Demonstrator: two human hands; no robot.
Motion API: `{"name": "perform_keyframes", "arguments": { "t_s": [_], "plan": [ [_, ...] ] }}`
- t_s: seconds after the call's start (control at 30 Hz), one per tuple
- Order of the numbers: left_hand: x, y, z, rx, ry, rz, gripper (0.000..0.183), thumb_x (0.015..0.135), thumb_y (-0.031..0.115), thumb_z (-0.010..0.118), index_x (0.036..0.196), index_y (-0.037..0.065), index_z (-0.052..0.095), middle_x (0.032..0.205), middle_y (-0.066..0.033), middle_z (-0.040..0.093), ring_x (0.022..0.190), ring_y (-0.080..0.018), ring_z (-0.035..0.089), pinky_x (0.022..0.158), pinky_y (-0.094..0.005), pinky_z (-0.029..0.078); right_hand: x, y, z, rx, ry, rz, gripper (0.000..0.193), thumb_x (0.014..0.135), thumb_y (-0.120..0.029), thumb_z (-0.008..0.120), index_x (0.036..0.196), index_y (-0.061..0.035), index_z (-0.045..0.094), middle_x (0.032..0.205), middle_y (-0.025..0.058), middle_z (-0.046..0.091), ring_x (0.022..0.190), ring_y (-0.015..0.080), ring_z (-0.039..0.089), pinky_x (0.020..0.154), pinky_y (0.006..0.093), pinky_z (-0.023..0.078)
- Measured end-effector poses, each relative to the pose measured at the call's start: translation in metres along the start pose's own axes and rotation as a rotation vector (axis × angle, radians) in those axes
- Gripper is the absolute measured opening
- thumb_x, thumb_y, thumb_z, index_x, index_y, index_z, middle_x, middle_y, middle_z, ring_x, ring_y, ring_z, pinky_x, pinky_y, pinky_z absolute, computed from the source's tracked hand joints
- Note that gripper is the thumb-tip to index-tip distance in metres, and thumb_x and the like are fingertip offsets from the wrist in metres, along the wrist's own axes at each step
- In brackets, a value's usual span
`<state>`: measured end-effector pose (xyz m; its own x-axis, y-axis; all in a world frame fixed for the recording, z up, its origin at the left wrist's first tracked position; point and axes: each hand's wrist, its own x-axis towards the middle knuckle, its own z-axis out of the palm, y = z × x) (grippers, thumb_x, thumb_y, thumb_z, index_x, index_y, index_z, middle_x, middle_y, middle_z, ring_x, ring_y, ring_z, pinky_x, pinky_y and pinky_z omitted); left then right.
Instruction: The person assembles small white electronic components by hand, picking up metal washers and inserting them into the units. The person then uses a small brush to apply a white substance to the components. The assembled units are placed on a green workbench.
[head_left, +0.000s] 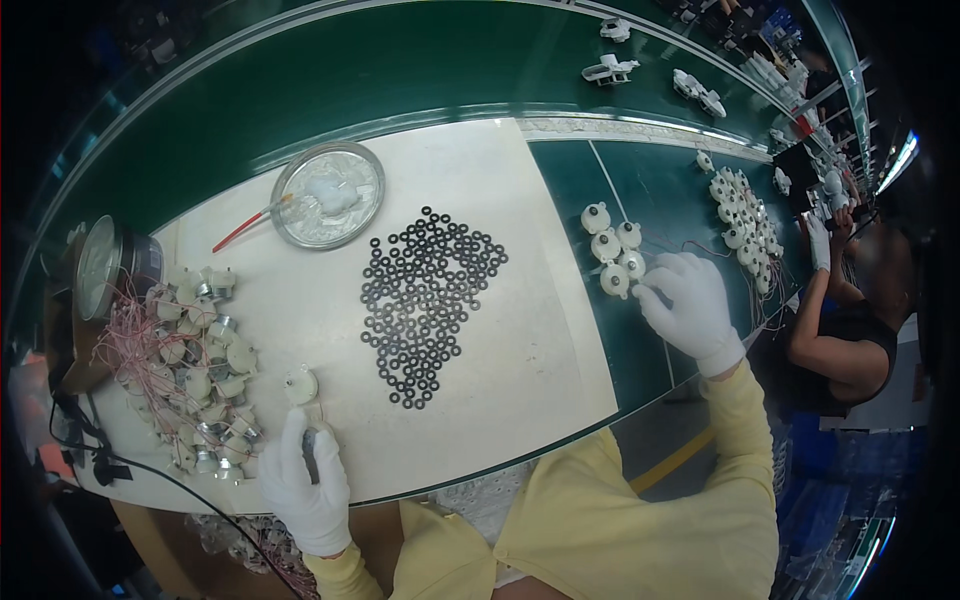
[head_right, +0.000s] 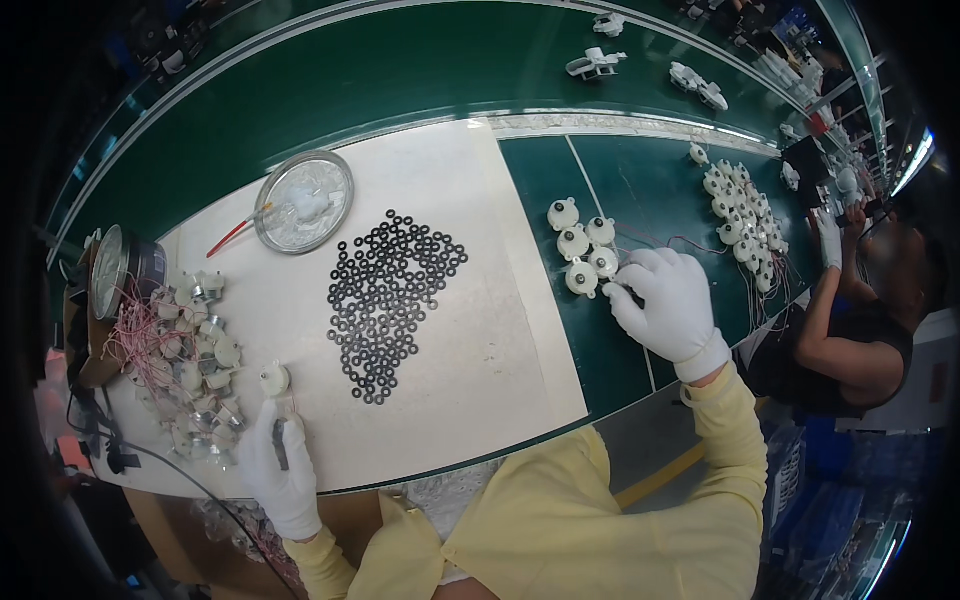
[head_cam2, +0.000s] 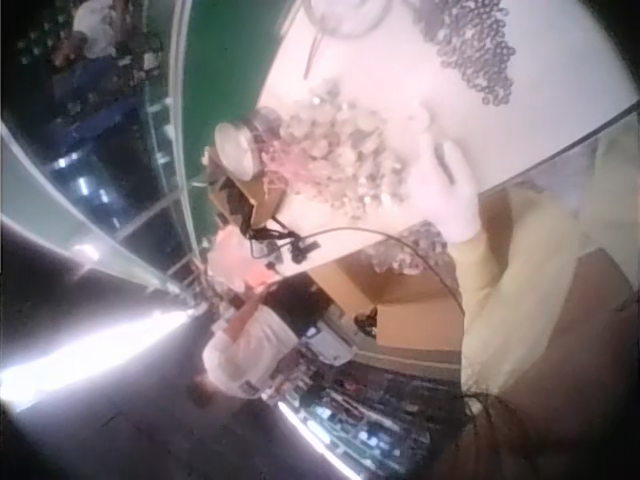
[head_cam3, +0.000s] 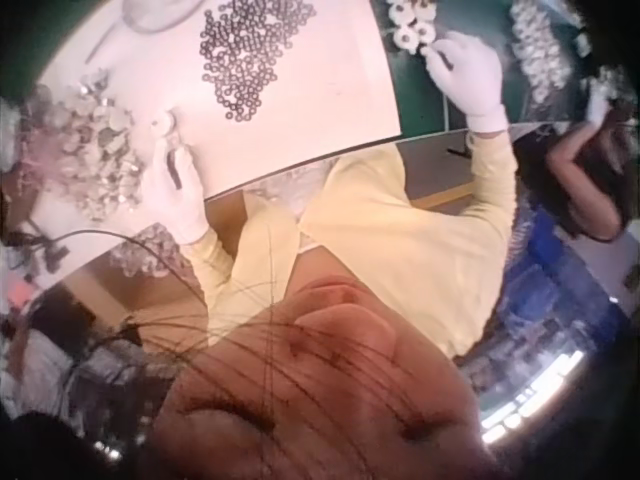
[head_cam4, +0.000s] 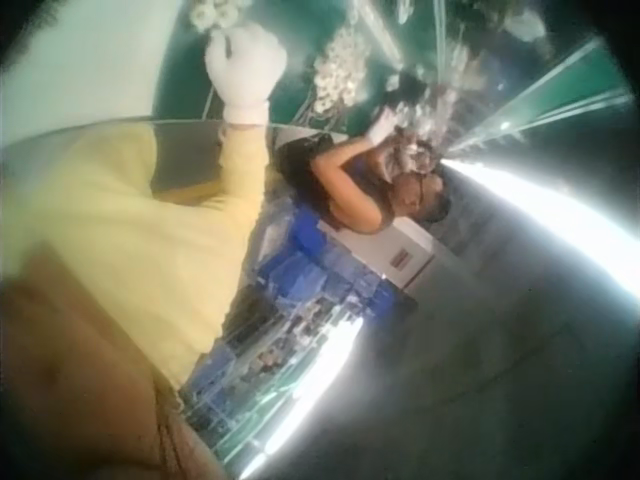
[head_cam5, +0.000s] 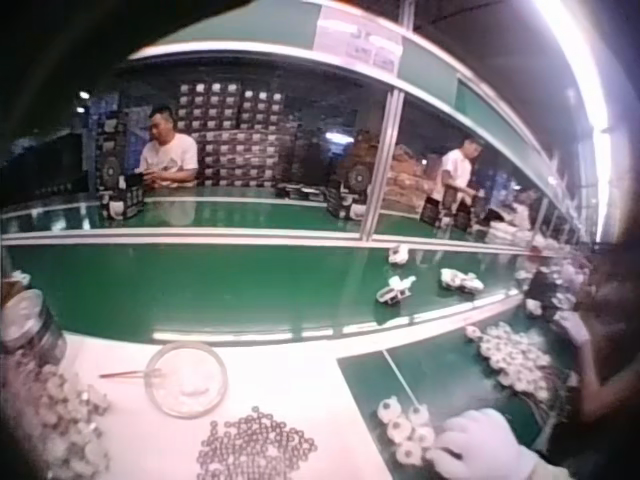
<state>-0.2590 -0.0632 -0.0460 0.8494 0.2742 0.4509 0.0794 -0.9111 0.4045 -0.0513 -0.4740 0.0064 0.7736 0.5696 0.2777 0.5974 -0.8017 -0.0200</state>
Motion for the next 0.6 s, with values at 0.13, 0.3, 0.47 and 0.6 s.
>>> {"name": "perform_keyframes", "arguments": {
  "t_s": [0.13,0.3,0.47,0.6],
  "plan": [
    [0.003,0.003,-0.012,-0.145,-0.061,-0.09,0.032,0.091,0.007,0.075,0.121,0.002,0.069,0.084,-0.0066,0.063,0.071,-0.0238,0.057,0.064,-0.0372,0.045,-0.005,-0.019,-0.035,0.071,0.057,0.161,0.007,0.084,-0.01,0.073,0.087,-0.0045,0.072,0.096,0.0095,0.072,0.091,0.0319,0.066,0.08,0.0431,0.05],
    [-0.011,0.007,-0.033,-0.636,0.0,-0.522,0.03,0.091,0.004,0.075,0.12,-0.001,0.071,0.09,-0.0109,0.069,0.078,-0.0209,0.065,0.073,-0.0311,0.052,-0.032,-0.122,0.002,0.761,0.257,0.218,0.041,0.089,-0.014,0.074,0.125,0.0044,0.066,0.112,0.0226,0.068,0.098,0.0371,0.065,0.088,0.043,0.051],
    [0.01,0.037,-0.06,-0.671,-0.301,-0.1,0.037,0.09,0.012,0.075,0.125,-0.002,0.07,0.085,-0.0103,0.071,0.068,-0.0239,0.066,0.062,-0.0323,0.053,0.006,-0.207,0.023,1.062,-0.219,-0.371,0.08,0.088,-0.028,0.08,0.151,0.0055,0.043,0.117,0.0248,0.065,0.094,0.0393,0.065,0.083,0.0428,0.052],
    [0.013,0.065,-0.046,-0.621,-0.307,0.122,0.046,0.091,0.02,0.075,0.131,-0.001,0.067,0.082,-0.0063,0.07,0.064,-0.0253,0.064,0.058,-0.0356,0.052,0.002,-0.209,0.023,1.172,-0.196,-0.391,0.076,0.09,-0.03,0.08,0.147,0.0065,0.046,0.116,0.0249,0.065,0.088,0.0365,0.066,0.079,0.0417,0.053]
  ]
}}
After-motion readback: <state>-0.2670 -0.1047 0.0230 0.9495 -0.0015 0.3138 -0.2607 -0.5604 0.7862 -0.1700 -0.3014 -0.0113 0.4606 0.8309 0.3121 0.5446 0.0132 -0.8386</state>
